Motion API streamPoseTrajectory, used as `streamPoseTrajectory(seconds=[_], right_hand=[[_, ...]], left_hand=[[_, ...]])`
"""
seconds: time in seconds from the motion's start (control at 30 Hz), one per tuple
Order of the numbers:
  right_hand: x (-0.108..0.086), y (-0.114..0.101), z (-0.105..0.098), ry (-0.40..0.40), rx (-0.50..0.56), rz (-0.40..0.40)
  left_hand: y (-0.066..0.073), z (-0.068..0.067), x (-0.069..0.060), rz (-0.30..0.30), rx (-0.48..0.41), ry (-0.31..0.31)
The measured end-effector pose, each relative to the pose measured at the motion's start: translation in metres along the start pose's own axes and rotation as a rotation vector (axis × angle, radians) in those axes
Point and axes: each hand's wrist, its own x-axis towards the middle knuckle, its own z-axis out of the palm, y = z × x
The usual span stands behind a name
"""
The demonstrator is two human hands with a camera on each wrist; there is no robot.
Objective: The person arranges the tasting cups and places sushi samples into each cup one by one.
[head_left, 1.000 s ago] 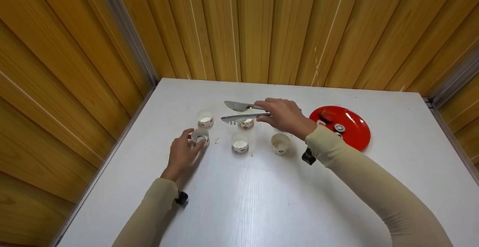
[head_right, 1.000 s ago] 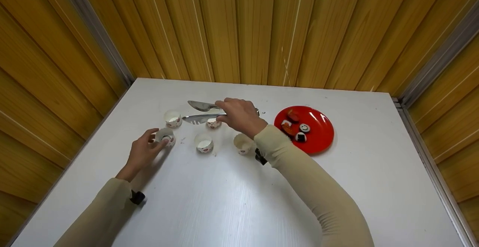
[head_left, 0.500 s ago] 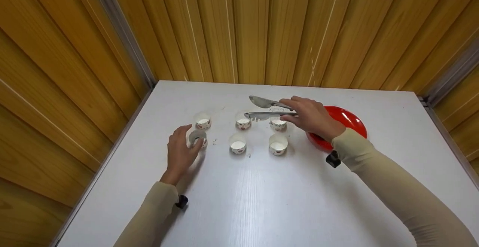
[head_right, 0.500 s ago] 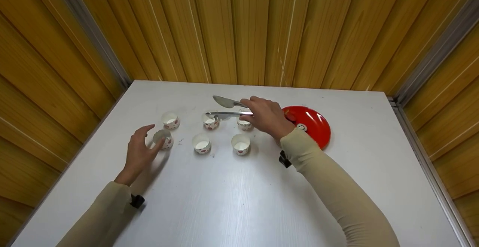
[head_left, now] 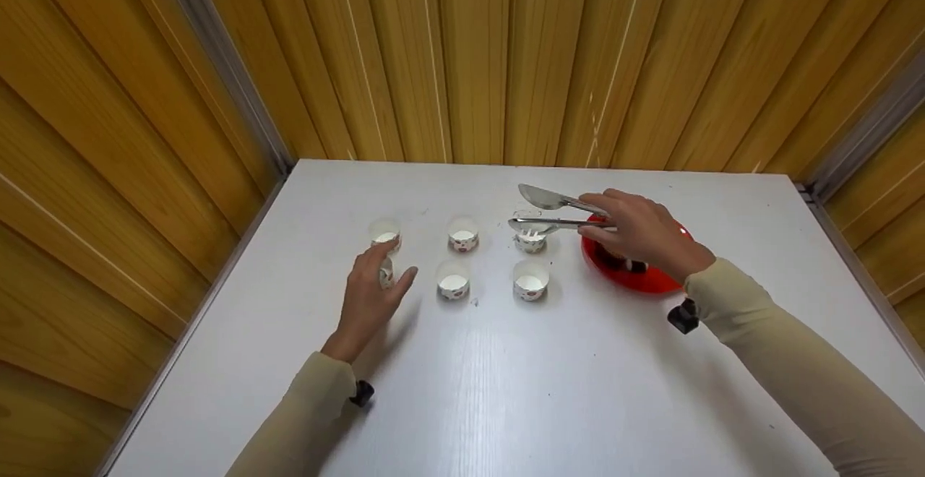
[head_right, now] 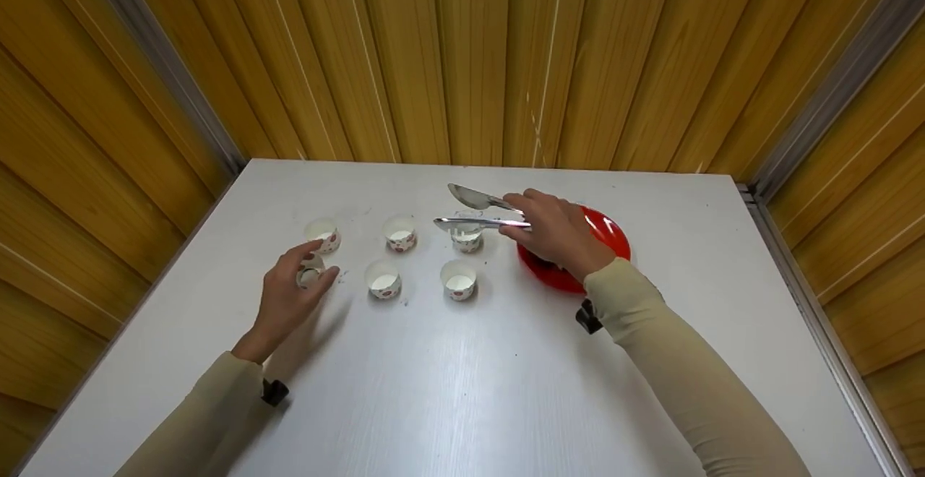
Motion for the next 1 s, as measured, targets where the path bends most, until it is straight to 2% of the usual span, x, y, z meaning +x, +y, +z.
streamPoseTrajectory(seconds=[0.23,0.43,0.57,0.77,1.0], right_hand=[[-0.017,0.018,-0.005,0.003,0.012,-0.006],[-0.03,0.03,-0.008,-0.036,0.013,0.022],[-0.039,0.037,-0.012,-0.061,0.034,0.057],[-0.056,0.053,-0.012,-0.069,0.048,0.089],[-0.076,0.067,-0.015,-0.108,0.077,0.165]], left_hand=[[0.005,0.011,0.001,0.029,-0.035,-0.084],[0.007,0.021,-0.002,0.037,-0.072,-0.166],[0.007,0.029,-0.003,0.001,-0.102,-0.226],[0.008,0.036,-0.003,-0.067,-0.099,-0.296],[0.007,0.04,-0.002,-0.091,-0.102,-0.313]])
